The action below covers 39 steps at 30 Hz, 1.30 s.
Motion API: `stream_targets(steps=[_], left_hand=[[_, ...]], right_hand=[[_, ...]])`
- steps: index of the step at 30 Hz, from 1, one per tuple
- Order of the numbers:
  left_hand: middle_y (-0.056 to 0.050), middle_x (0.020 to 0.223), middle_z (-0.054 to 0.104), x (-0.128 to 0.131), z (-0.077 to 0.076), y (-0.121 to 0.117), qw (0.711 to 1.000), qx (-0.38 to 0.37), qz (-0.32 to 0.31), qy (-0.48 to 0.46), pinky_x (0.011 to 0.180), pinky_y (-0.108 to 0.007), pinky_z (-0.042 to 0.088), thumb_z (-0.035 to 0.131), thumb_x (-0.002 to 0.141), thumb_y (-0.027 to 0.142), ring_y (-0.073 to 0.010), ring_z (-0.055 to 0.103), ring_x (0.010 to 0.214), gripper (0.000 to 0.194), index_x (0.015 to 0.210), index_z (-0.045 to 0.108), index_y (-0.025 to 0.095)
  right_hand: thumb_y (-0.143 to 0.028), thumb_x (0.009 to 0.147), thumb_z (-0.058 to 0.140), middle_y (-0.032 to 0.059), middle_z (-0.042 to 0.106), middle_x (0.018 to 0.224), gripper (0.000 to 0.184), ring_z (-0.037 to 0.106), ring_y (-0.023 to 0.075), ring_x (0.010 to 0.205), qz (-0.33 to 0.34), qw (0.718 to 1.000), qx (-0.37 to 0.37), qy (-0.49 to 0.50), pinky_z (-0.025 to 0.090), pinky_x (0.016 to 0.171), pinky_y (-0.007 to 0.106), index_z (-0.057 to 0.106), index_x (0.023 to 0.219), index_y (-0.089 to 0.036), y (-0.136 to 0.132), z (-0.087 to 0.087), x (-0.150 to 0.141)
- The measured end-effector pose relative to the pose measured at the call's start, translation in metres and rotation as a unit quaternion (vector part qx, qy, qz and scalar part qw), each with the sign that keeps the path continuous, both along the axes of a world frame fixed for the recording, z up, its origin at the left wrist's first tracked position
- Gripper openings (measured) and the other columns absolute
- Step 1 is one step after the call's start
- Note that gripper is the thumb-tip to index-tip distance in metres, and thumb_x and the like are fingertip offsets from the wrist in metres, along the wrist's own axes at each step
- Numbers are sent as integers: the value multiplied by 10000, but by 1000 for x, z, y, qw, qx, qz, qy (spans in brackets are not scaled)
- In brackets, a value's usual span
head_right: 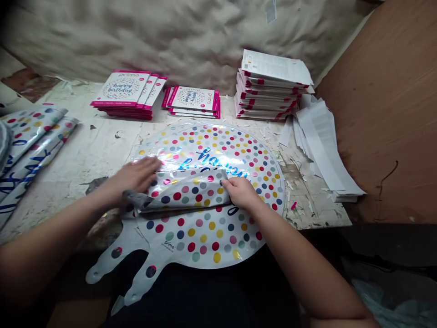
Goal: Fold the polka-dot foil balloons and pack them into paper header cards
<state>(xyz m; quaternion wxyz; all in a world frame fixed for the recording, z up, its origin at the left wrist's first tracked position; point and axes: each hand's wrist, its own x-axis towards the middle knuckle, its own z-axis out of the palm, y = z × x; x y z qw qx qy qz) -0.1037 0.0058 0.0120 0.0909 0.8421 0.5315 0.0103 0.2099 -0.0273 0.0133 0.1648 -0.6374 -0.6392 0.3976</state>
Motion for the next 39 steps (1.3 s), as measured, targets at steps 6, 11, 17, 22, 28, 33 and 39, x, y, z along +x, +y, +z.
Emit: stream_targets(steps=[6,11,17,22,28,33,39], left_hand=[[-76,1387,445,39,26,-66,949,225,-147,-163,1076,-442,326,403,877,181,-232,347,1317,507,1378,342,225],[-188,1434,331,75,-13,-93,978,83,-185,-51,1070,-474,294,383,904,387,-323,282,1338,579,1379,350,57],[-210,1437,295,64,-30,-86,981,66,-182,-32,1079,-484,258,386,891,485,-326,237,1352,670,1379,337,30],[-194,1456,259,67,-21,-88,983,39,-178,-7,1087,-462,254,358,893,517,-303,234,1356,686,1397,306,54],[-227,1377,405,86,-9,-87,992,48,-118,12,1052,-452,335,413,890,352,-313,380,1288,557,1330,398,11],[-157,1342,483,75,0,-76,990,19,-133,-44,1017,-388,409,402,821,106,-260,456,1242,502,1320,444,81],[-67,1434,372,64,-7,-64,938,-52,-331,-90,1093,-407,288,404,847,117,-226,279,1351,551,1387,364,220]], right_hand=[[-443,859,426,15,567,535,420,498,126,463,-15,998,13,-67,360,429,239,527,540,-189,14,-4,-11],[-443,866,450,84,644,677,335,598,221,603,-47,985,66,-151,438,512,314,617,752,-176,7,4,-18],[-184,870,448,185,517,1302,426,484,291,1202,269,861,378,-210,417,973,474,468,1284,-85,-40,3,-49],[-37,838,396,214,526,1278,436,518,296,1176,282,847,356,-276,461,936,484,504,1260,-40,-40,-21,-30],[-90,880,444,165,687,1024,281,628,286,1017,260,797,513,-185,471,921,504,630,1089,-102,-60,7,-31],[-184,825,583,94,445,1387,693,375,261,1301,205,841,499,-53,355,1059,491,247,1425,-263,-80,12,-8],[-357,742,670,172,138,1510,1053,142,298,1382,166,933,314,-54,298,1075,513,-76,1458,-159,-55,-22,23]])
